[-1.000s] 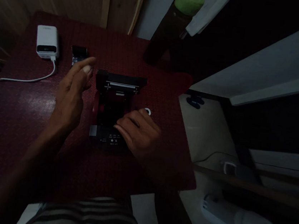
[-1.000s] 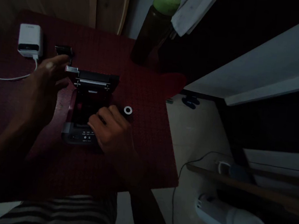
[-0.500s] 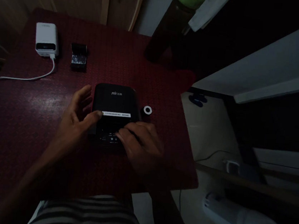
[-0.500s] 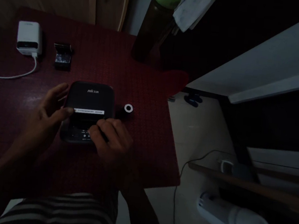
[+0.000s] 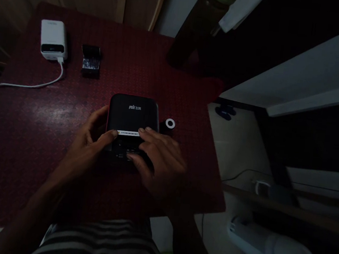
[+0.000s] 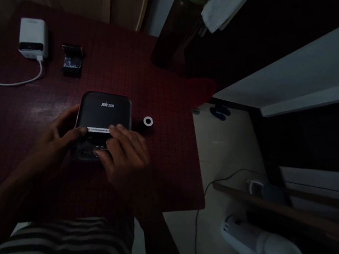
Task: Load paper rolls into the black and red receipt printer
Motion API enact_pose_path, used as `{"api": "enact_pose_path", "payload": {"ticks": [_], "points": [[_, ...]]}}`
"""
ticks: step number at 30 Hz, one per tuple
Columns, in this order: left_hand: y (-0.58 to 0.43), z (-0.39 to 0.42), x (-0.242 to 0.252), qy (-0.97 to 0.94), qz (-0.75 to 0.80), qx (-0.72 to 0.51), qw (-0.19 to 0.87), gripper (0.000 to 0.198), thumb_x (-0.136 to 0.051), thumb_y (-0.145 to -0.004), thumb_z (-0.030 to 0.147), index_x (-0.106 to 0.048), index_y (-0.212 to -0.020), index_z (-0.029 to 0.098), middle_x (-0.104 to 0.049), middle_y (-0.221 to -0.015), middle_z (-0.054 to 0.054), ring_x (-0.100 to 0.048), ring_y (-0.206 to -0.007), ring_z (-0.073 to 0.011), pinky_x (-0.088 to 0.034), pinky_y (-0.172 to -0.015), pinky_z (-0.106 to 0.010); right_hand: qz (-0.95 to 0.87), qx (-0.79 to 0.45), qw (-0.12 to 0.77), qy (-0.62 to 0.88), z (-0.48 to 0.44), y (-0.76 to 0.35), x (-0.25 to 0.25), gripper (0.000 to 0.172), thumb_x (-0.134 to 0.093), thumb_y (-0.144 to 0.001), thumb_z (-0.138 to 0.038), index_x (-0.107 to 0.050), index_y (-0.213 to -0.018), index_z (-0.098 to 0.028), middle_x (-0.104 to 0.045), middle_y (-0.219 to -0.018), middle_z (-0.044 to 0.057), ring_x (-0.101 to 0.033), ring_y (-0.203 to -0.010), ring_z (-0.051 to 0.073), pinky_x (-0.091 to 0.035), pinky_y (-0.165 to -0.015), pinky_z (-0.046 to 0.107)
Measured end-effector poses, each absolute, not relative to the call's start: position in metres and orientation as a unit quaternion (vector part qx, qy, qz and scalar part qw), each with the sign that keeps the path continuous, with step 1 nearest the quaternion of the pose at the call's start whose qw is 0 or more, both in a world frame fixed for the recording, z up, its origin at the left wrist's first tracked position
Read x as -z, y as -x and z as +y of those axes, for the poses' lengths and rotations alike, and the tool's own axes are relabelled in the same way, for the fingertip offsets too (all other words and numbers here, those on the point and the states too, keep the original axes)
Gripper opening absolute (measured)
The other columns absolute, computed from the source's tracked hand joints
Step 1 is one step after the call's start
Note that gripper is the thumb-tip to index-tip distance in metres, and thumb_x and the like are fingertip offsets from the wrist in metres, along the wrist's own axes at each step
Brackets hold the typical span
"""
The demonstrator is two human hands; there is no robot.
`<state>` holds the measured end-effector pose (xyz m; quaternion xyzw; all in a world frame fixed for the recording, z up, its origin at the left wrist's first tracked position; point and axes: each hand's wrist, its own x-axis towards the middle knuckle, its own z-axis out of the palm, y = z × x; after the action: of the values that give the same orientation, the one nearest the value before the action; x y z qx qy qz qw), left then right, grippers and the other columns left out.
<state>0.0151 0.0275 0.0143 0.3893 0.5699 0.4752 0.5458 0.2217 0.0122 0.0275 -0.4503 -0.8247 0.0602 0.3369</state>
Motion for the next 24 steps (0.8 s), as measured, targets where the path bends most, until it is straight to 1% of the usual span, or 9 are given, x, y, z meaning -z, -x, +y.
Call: {"api": "enact_pose_path", "payload": {"ticks": [2, 3, 6, 8, 10, 13, 16, 20, 24], "points": [[-0.013, 0.025, -0.01, -0.382, 0.57, -0.478, 0.548, 0.068, -0.09, -0.094, 0.044, -0.072, -0.157, 0.028, -0.073, -0.163, -0.01, -0.067, -0.156, -0.0395, -0.058, -0.129, -0.056, -0.818, -0.067, 0.348, 0.453, 0.01, -0.224, -0.027, 0.006, -0.073, -0.115, -0.026, -0.078, -0.117, -0.024, -0.09, -0.135, 0.012, -0.085, -0.132, 0.031, -0.068, -0.112, 0.051], [-0.012, 0.023, -0.008, -0.377, 0.568, -0.481, 0.551, 0.067, -0.09, -0.095, 0.046, -0.072, -0.157, 0.03, -0.074, -0.163, -0.01, -0.067, -0.155, -0.0396, -0.058, -0.128, -0.056, -0.811, -0.071, 0.358, 0.457, 0.008, -0.226, -0.027, 0.009, -0.073, -0.115, -0.026, -0.077, -0.123, -0.024, -0.089, -0.137, 0.012, -0.084, -0.134, 0.031, -0.068, -0.113, 0.052], [-0.007, 0.013, -0.005, -0.368, 0.557, -0.485, 0.564, 0.062, -0.087, -0.099, 0.05, -0.074, -0.158, 0.035, -0.071, -0.168, -0.007, -0.064, -0.159, -0.0397, -0.056, -0.13, -0.057, -0.773, -0.081, 0.402, 0.484, -0.003, -0.235, -0.023, 0.031, -0.074, -0.113, -0.025, -0.072, -0.143, -0.027, -0.087, -0.141, 0.012, -0.081, -0.139, 0.032, -0.068, -0.114, 0.055], [-0.005, 0.007, -0.005, -0.371, 0.555, -0.482, 0.567, 0.062, -0.088, -0.099, 0.048, -0.075, -0.158, 0.038, -0.07, -0.169, -0.006, -0.061, -0.162, -0.0399, -0.057, -0.13, -0.056, -0.737, -0.08, 0.434, 0.512, -0.014, -0.241, -0.016, 0.039, -0.074, -0.111, -0.025, -0.07, -0.15, -0.031, -0.087, -0.139, 0.011, -0.081, -0.136, 0.033, -0.07, -0.111, 0.057], [-0.004, 0.003, -0.006, -0.379, 0.559, -0.479, 0.561, 0.062, -0.09, -0.097, 0.046, -0.076, -0.157, 0.039, -0.071, -0.167, -0.005, -0.061, -0.162, -0.0402, -0.059, -0.129, -0.054, -0.696, -0.094, 0.459, 0.544, -0.026, -0.244, -0.005, 0.041, -0.074, -0.111, -0.028, -0.069, -0.152, -0.032, -0.086, -0.139, 0.011, -0.083, -0.13, 0.033, -0.072, -0.104, 0.054], [-0.005, 0.003, -0.009, -0.386, 0.564, -0.475, 0.555, 0.061, -0.089, -0.097, 0.045, -0.076, -0.156, 0.038, -0.072, -0.167, -0.005, -0.062, -0.161, -0.0409, -0.06, -0.127, -0.055, -0.641, -0.154, 0.467, 0.589, -0.043, -0.241, 0.014, 0.045, -0.071, -0.113, -0.035, -0.066, -0.158, -0.03, -0.082, -0.146, 0.014, -0.083, -0.123, 0.031, -0.073, -0.097, 0.049], [-0.007, 0.004, -0.012, -0.389, 0.573, -0.469, 0.548, 0.06, -0.086, -0.098, 0.042, -0.076, -0.157, 0.038, -0.07, -0.168, -0.005, -0.062, -0.161, -0.0414, -0.059, -0.128, -0.058, -0.607, -0.208, 0.449, 0.622, -0.054, -0.236, 0.03, 0.048, -0.069, -0.114, -0.042, -0.063, -0.16, -0.029, -0.08, -0.148, 0.015, -0.083, -0.118, 0.029, -0.072, -0.097, 0.048], [-0.011, 0.002, -0.016, -0.368, 0.569, -0.475, 0.561, 0.061, -0.084, -0.097, 0.039, -0.075, -0.158, 0.037, -0.07, -0.169, -0.004, -0.061, -0.162, -0.0407, -0.054, -0.133, -0.059, -0.599, -0.237, 0.435, 0.629, -0.058, -0.235, 0.04, 0.05, -0.068, -0.113, -0.044, -0.061, -0.161, -0.029, -0.082, -0.143, 0.014, -0.084, -0.121, 0.031, -0.072, -0.099, 0.049], [-0.015, 0.0, -0.018, -0.358, 0.587, -0.467, 0.557, 0.065, -0.083, -0.098, 0.041, -0.072, -0.161, 0.036, -0.071, -0.168, -0.005, -0.065, -0.157, -0.0407, -0.058, -0.129, -0.059, -0.603, -0.247, 0.433, 0.623, -0.056, -0.236, 0.044, 0.051, -0.068, -0.114, -0.046, -0.06, -0.161, -0.029, -0.081, -0.145, 0.016, -0.084, -0.123, 0.031, -0.072, -0.1, 0.049]]}}
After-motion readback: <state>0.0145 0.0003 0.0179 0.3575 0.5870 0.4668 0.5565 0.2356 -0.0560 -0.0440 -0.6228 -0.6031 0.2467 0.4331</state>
